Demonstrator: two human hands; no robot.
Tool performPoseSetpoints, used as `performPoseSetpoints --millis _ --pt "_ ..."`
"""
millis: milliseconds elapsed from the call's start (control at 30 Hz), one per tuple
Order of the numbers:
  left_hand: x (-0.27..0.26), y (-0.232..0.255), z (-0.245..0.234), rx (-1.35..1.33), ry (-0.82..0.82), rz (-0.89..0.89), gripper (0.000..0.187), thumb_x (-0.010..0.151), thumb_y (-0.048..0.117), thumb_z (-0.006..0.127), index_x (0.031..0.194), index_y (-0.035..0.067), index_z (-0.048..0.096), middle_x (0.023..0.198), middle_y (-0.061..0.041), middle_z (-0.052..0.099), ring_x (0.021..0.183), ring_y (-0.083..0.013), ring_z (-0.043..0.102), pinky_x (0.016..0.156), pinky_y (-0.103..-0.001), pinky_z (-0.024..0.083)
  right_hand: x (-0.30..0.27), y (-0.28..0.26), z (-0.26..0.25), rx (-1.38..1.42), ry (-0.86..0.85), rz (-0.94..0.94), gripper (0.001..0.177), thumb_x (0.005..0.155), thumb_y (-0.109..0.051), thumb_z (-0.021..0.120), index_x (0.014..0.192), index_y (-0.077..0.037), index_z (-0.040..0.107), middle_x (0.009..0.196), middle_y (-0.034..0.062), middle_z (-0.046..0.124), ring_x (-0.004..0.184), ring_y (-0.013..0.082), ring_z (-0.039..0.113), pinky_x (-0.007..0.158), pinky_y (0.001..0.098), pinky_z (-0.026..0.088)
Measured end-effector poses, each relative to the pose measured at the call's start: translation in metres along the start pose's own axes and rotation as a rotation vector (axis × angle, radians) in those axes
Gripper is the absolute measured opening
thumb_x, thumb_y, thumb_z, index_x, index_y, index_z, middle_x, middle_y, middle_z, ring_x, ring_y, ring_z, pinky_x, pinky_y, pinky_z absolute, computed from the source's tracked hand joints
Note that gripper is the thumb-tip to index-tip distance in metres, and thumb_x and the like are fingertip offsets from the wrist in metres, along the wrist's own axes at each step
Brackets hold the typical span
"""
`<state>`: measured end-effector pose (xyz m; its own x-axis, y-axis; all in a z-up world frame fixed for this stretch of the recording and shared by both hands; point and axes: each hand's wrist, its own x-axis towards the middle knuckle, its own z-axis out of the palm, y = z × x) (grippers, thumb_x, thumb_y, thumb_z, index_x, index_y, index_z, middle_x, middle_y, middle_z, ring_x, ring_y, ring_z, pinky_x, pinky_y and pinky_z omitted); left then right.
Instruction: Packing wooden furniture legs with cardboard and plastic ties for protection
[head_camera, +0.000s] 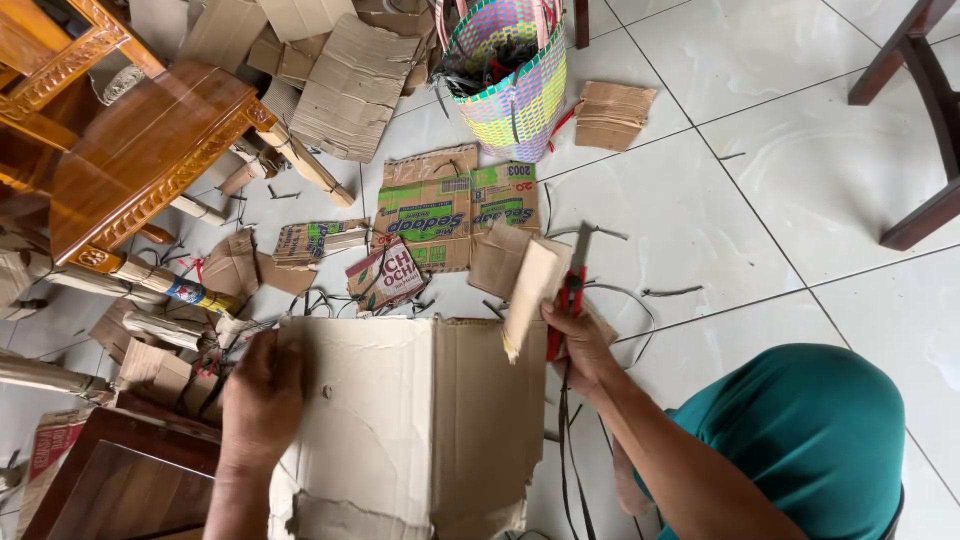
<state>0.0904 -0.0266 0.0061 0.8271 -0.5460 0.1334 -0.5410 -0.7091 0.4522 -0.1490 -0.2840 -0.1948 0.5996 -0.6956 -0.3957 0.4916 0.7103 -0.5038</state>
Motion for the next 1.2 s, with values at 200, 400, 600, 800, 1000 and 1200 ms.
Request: performPoseSetpoints --millis 200,400,600,800,1000,1200 --pt "-0.039 0.092 0.009 -0.008 -0.298 0.499 0.117 0.070 0.074 0.063 0.163 0.022 0.016 0.174 -0.001 0.008 0.159 -0.0212 0.005 0.125 -0.052 -0.004 -0.007 -0.015 -0.006 -0.228 -0.099 -0.202 0.024 0.081 -0.010 0.086 0.072 -0.020 0.066 0.074 -0.0112 0.063 0.078 0.0048 0.058 0.082 0.0226 0.044" --pt "-0.031 0.098 0.089 -0.108 -0.468 0.426 0.085 0.090 0.071 0.064 0.136 -0.001 0.059 0.121 -0.023 0.073 0.133 -0.0392 0.057 0.119 -0.059 0.035 -0.029 -0.017 0.014 -0.284 -0.028 -0.163 0.028 0.079 -0.012 0.090 0.086 -0.017 0.064 0.069 -0.0046 0.063 0.070 0.0088 0.059 0.068 0.0228 0.047" --pt "-0.019 0.060 0.152 -0.451 -0.510 0.079 0.078 0.091 0.070 0.054 0.151 0.021 0.046 0.147 -0.011 0.059 0.136 -0.0360 0.054 0.118 -0.057 0.037 -0.053 -0.049 0.025 -0.159 -0.056 0.055 0.025 0.079 -0.007 0.086 0.093 -0.011 0.066 0.078 0.0054 0.070 0.077 0.0202 0.069 0.075 0.0331 0.055" --pt "-0.039 0.066 0.154 -0.176 -0.117 0.443 0.043 0.095 0.052 0.057 0.118 0.018 0.071 0.094 -0.012 0.079 0.083 -0.0392 0.074 0.061 -0.050 0.055 -0.010 -0.054 -0.020 -0.578 -0.123 0.016 0.016 0.079 -0.017 0.086 0.091 -0.008 0.079 0.085 -0.0021 0.074 0.085 0.0124 0.064 0.081 0.0259 0.043" --pt "-0.037 0.043 0.164 0.068 0.100 0.625 0.027 0.102 0.037 0.059 0.116 0.014 0.059 0.053 -0.009 0.061 0.047 -0.0366 0.060 0.041 -0.047 0.043 -0.020 -0.091 -0.034 -1.698 -0.041 -0.364 0.047 0.097 -0.060 0.031 0.112 -0.019 0.046 0.096 -0.0004 0.081 0.082 0.0178 0.082 0.047 0.0329 0.063" --pt "-0.032 0.041 0.150 0.137 0.020 0.531 0.023 0.103 0.036 0.051 0.118 0.022 0.060 0.048 -0.008 0.059 0.040 -0.0352 0.057 0.041 -0.049 0.043 -0.089 -0.128 -0.040 -1.758 -0.022 -0.638 0.038 0.102 -0.032 0.052 0.137 -0.021 0.060 0.059 -0.0021 0.063 0.039 0.0105 0.045 0.034 0.0286 0.041"
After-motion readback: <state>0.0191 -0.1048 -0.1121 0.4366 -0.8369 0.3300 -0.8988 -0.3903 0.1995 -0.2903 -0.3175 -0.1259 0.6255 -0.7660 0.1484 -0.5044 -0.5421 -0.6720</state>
